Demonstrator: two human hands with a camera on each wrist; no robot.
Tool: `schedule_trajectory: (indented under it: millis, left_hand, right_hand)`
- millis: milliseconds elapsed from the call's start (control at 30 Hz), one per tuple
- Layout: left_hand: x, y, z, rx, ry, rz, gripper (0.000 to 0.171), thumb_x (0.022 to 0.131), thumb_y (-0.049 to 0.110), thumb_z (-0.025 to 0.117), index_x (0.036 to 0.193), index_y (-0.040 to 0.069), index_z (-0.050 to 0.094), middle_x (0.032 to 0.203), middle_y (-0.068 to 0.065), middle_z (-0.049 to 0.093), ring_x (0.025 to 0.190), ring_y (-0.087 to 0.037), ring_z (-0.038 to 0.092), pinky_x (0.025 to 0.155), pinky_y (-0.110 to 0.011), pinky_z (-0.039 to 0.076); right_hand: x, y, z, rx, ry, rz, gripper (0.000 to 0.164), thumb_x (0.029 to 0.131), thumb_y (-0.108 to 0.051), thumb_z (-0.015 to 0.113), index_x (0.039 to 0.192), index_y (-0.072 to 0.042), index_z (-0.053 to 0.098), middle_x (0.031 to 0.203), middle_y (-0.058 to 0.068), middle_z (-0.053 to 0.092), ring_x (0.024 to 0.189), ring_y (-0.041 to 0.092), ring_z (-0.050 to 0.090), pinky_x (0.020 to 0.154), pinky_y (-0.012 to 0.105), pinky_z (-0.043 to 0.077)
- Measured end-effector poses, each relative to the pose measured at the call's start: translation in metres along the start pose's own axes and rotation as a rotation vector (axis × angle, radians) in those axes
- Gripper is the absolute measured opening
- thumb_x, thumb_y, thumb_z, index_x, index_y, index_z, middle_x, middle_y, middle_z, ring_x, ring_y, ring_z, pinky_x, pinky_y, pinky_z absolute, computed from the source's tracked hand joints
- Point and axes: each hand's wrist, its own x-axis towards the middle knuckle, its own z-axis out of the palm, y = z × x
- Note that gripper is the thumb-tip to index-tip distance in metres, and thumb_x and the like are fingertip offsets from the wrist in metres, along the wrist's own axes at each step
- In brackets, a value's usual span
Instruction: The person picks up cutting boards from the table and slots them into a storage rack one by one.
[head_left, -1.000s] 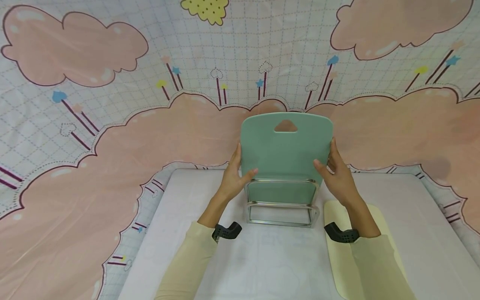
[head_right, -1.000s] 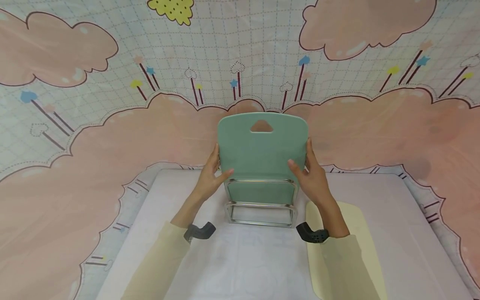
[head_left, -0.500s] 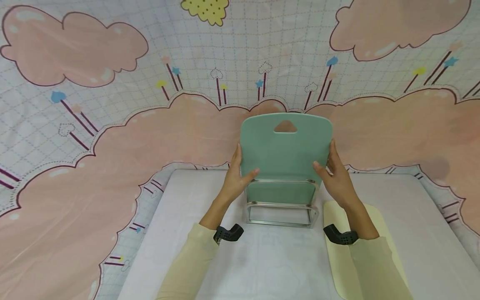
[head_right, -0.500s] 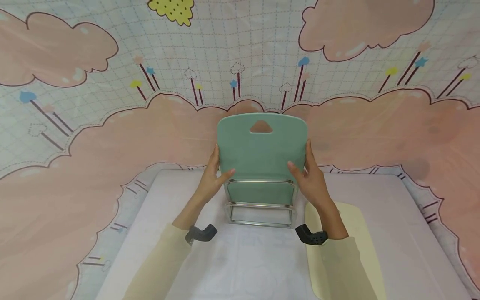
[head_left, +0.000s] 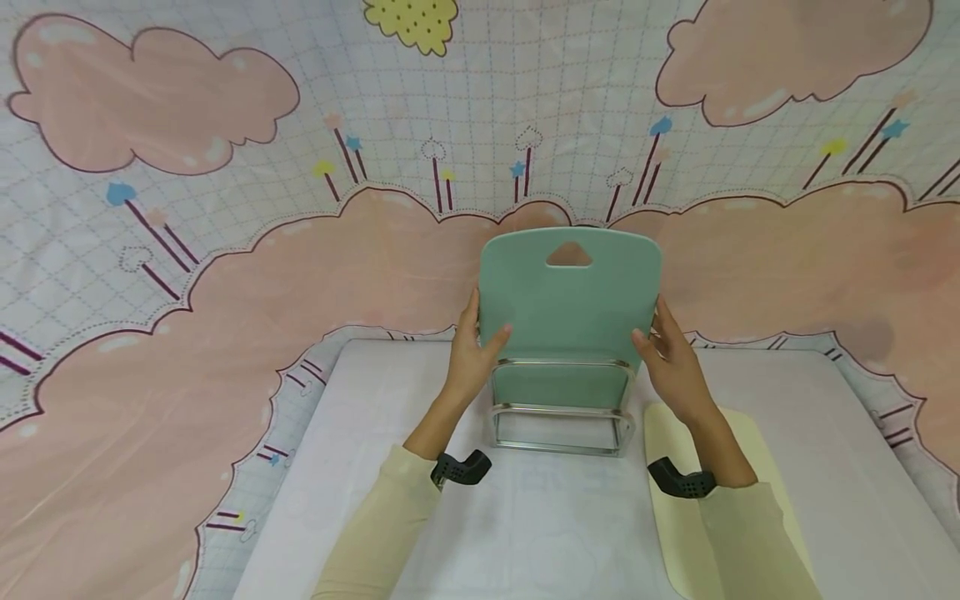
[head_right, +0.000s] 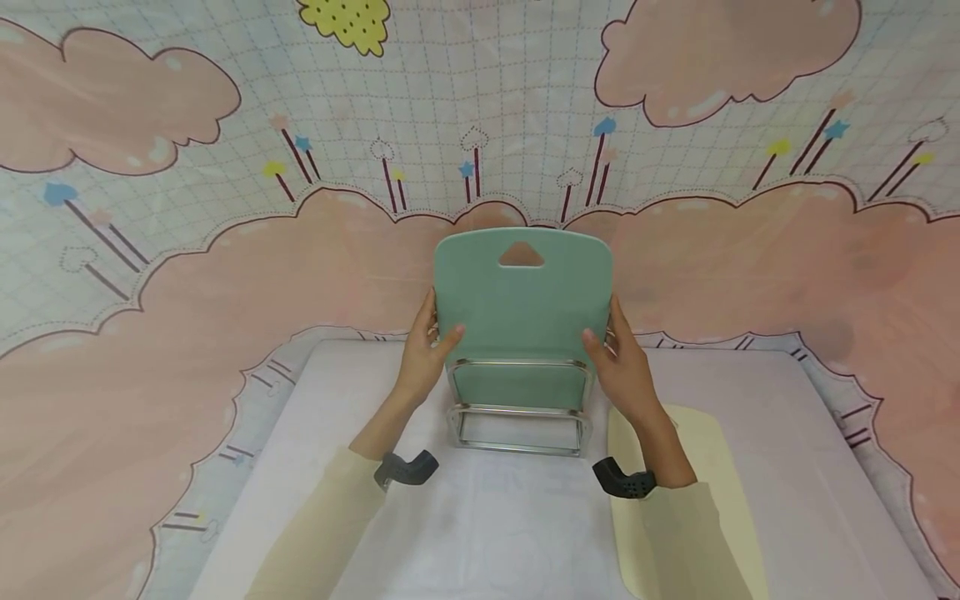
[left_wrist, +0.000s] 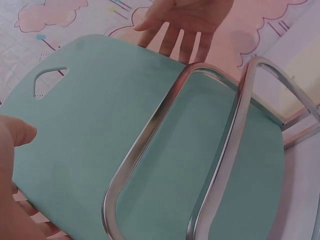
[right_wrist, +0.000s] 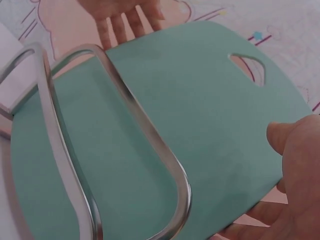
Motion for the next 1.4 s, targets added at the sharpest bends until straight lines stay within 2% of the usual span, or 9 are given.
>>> schedule_trajectory:
  millis: [233, 500, 700, 900, 1000, 1067, 1133, 1233, 1400]
  left_hand:
    - [-0.004, 0.002, -0.002, 0.019, 0.037, -0.001, 0.077, 0.097, 0.024, 0.059, 0.153, 0.002, 0.011, 0.15, -0.017, 0.025, 0.131, -0.031, 0.033, 0.104, -0.053, 0.03]
    - [-0.024, 0.009, -0.002, -0.078, 0.146, 0.132, 0.06, 0.096, 0.003, 0.056, 0.147, -0.003, 0.026, 0.144, -0.02, 0.034, 0.126, -0.04, 0.037, 0.1, -0.057, 0.033]
    - [-0.047, 0.039, 0.005, -0.142, 0.106, 0.184, 0.052, 0.094, -0.009, 0.05, 0.14, -0.016, 0.027, 0.134, -0.035, 0.036, 0.123, -0.05, 0.036, 0.098, -0.059, 0.035]
    - [-0.065, 0.043, 0.02, -0.231, 0.047, 0.179, 0.05, 0.094, -0.012, 0.047, 0.14, -0.017, 0.027, 0.132, -0.037, 0.037, 0.122, -0.052, 0.037, 0.098, -0.062, 0.033]
    - [-0.072, 0.044, 0.027, -0.256, 0.019, 0.16, 0.048, 0.095, -0.01, 0.046, 0.14, -0.015, 0.029, 0.132, -0.036, 0.038, 0.123, -0.051, 0.038, 0.099, -0.061, 0.033]
    - [-0.076, 0.044, 0.032, -0.274, 0.002, 0.147, 0.048, 0.095, -0.01, 0.046, 0.14, -0.015, 0.029, 0.132, -0.037, 0.037, 0.123, -0.05, 0.038, 0.099, -0.061, 0.033]
    - [-0.08, 0.045, 0.038, -0.29, -0.016, 0.129, 0.048, 0.096, -0.009, 0.046, 0.14, -0.014, 0.029, 0.133, -0.037, 0.037, 0.123, -0.05, 0.037, 0.099, -0.061, 0.033]
    - [-0.085, 0.046, 0.047, -0.307, -0.044, 0.108, 0.049, 0.096, -0.008, 0.046, 0.141, -0.014, 0.028, 0.133, -0.036, 0.037, 0.124, -0.049, 0.037, 0.1, -0.06, 0.033]
    - [-0.094, 0.048, 0.064, -0.327, -0.1, 0.073, 0.05, 0.096, -0.008, 0.046, 0.143, -0.012, 0.028, 0.132, -0.033, 0.04, 0.125, -0.045, 0.039, 0.1, -0.057, 0.035]
  right_hand:
    - [0.001, 0.017, -0.002, -0.063, 0.016, 0.04, 0.069, 0.102, -0.03, 0.046, 0.154, -0.025, 0.001, 0.156, 0.019, 0.015, 0.137, 0.047, 0.02, 0.102, 0.067, 0.022]
    - [-0.016, 0.025, -0.008, -0.131, 0.054, 0.061, 0.064, 0.103, -0.032, 0.044, 0.155, -0.02, 0.009, 0.155, 0.016, 0.02, 0.136, 0.043, 0.027, 0.101, 0.061, 0.031]
    - [-0.031, 0.028, -0.016, -0.172, 0.09, 0.072, 0.062, 0.103, -0.034, 0.043, 0.155, -0.018, 0.013, 0.154, 0.017, 0.025, 0.134, 0.042, 0.032, 0.098, 0.061, 0.034]
    - [-0.047, 0.03, -0.026, -0.203, 0.095, 0.083, 0.06, 0.103, -0.034, 0.043, 0.154, -0.02, 0.017, 0.154, 0.015, 0.027, 0.133, 0.041, 0.033, 0.098, 0.06, 0.034]
    - [-0.055, 0.034, -0.031, -0.239, 0.096, 0.089, 0.058, 0.103, -0.033, 0.043, 0.154, -0.019, 0.019, 0.153, 0.016, 0.029, 0.132, 0.041, 0.035, 0.102, 0.05, 0.035]
    - [-0.061, 0.036, -0.034, -0.268, 0.098, 0.091, 0.058, 0.103, -0.033, 0.042, 0.154, -0.017, 0.019, 0.152, 0.016, 0.03, 0.131, 0.042, 0.036, 0.104, 0.032, 0.037]
    - [-0.067, 0.039, -0.038, -0.289, 0.105, 0.095, 0.058, 0.103, -0.033, 0.042, 0.154, -0.016, 0.019, 0.152, 0.017, 0.031, 0.13, 0.043, 0.037, 0.098, 0.015, 0.037]
    - [-0.075, 0.043, -0.042, -0.303, 0.117, 0.11, 0.059, 0.103, -0.032, 0.042, 0.154, -0.017, 0.018, 0.151, 0.017, 0.031, 0.13, 0.043, 0.037, 0.086, 0.001, 0.03]
    - [-0.087, 0.047, -0.049, -0.323, 0.128, 0.13, 0.058, 0.103, -0.032, 0.042, 0.155, -0.019, 0.017, 0.151, 0.017, 0.031, 0.13, 0.042, 0.036, 0.084, -0.001, 0.028]
